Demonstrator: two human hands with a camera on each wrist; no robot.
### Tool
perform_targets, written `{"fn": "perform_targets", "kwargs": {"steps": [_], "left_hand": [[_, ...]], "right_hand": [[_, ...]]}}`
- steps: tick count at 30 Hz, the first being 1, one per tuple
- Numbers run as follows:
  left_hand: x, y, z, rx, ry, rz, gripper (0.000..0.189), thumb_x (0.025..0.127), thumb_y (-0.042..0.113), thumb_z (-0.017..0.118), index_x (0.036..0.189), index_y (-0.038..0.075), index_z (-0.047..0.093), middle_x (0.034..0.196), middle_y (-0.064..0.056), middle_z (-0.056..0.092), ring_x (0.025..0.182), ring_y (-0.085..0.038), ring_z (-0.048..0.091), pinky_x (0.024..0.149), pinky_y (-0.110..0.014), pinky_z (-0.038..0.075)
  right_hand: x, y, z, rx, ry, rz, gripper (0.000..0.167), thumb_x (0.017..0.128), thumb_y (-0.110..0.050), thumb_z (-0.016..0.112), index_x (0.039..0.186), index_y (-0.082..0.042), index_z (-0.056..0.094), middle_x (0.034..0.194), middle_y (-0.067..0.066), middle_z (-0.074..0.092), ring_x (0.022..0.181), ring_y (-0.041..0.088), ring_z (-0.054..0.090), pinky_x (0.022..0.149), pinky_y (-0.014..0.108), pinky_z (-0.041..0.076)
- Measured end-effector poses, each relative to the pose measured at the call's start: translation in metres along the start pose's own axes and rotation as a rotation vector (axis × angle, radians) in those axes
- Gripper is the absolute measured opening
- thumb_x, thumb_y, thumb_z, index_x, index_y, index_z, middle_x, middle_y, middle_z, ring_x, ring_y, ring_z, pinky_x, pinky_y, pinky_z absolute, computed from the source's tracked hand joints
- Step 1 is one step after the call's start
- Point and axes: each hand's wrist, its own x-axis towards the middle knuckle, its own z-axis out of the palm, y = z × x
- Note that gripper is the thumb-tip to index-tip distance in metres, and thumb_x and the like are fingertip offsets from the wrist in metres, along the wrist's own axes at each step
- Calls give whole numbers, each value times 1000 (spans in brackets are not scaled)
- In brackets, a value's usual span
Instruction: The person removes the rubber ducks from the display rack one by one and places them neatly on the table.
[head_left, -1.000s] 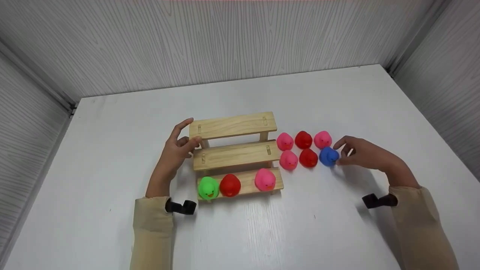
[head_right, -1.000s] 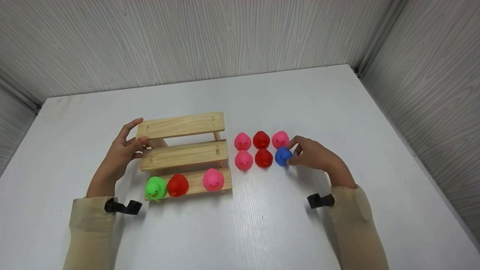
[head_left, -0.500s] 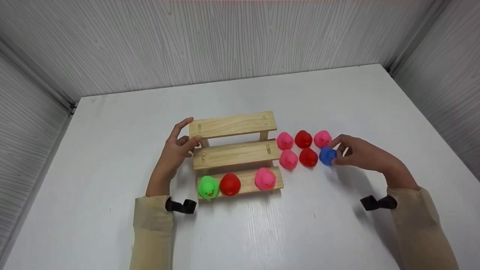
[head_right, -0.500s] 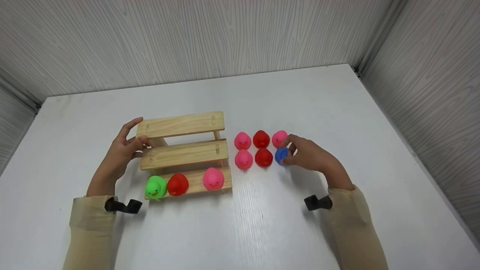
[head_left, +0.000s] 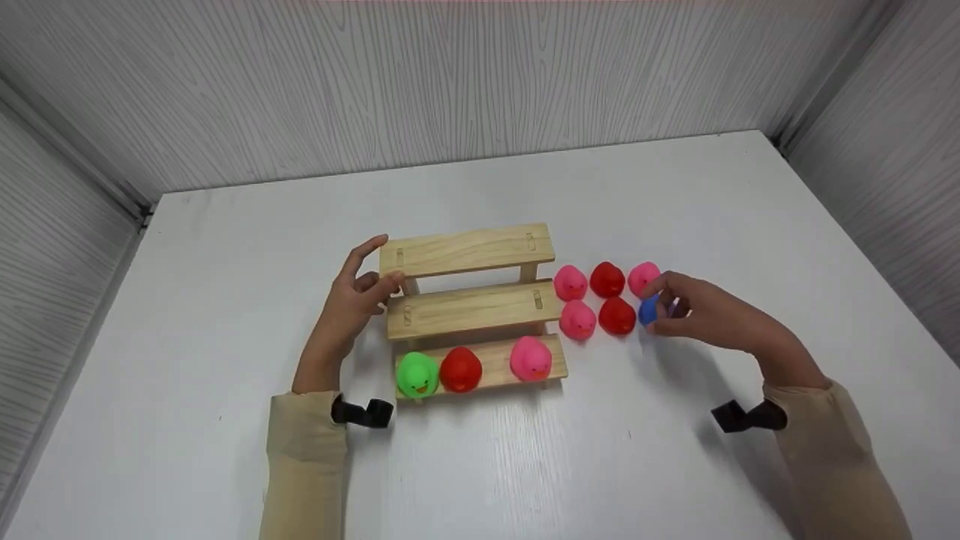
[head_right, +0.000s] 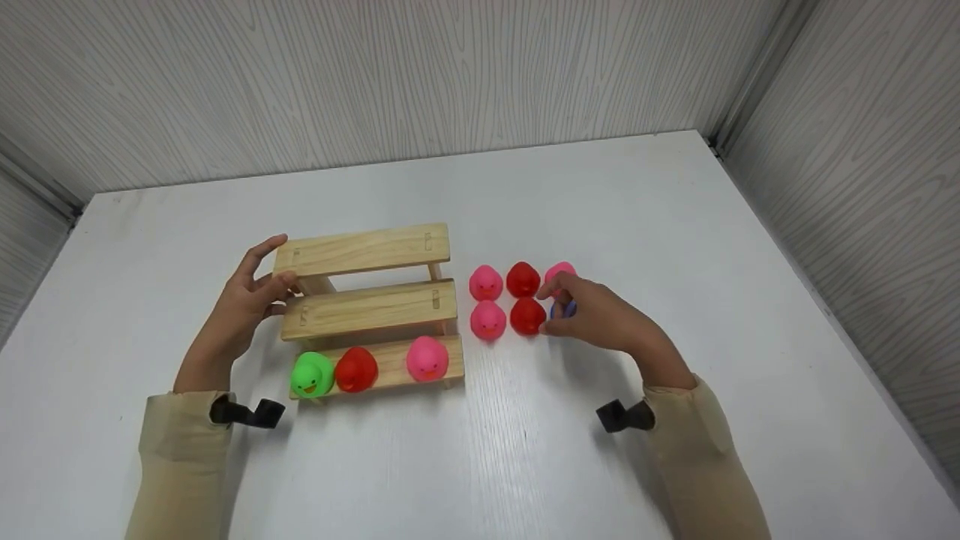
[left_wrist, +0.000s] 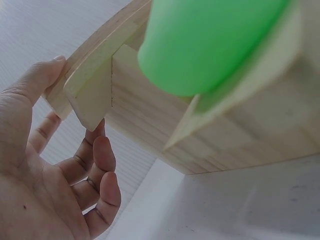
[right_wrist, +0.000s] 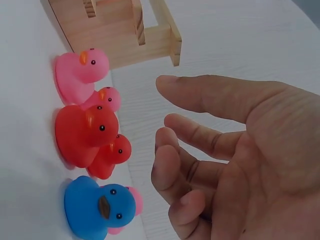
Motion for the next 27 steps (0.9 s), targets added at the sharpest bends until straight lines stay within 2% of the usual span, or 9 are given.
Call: {"fn": "perform_targets", "kwargs": {"steps": [5,15,27], "left_hand": [[-1,1,0,0,3,0,65,91,32,65,148,31,33,83,3,60,79,-13,54,73,-30,41],[-1,2,2,-8,5,-5,66,91,31,65,149,30,33,84,2,60,78,-14,54,75,-32,41],[0,0,3,-14,-7,1,65,92,31,64,148,31,33,87,1,61,78,-14,52,74,-31,41]], "right_hand": [[-1,-11,7,20,12,-41,42,88,-17,70,122,-3,51,94,6,56,84,19,55,73,22,49],[-4,-34,23,41,28,-18,45,83,-20,75,120,-7,52,95,6,56,82,21,54,67,23,48],[-1,-50,49,120,90,-109,48,82,-16,77,122,-6,52,86,4,53,75,17,52,65,21,45]]}}
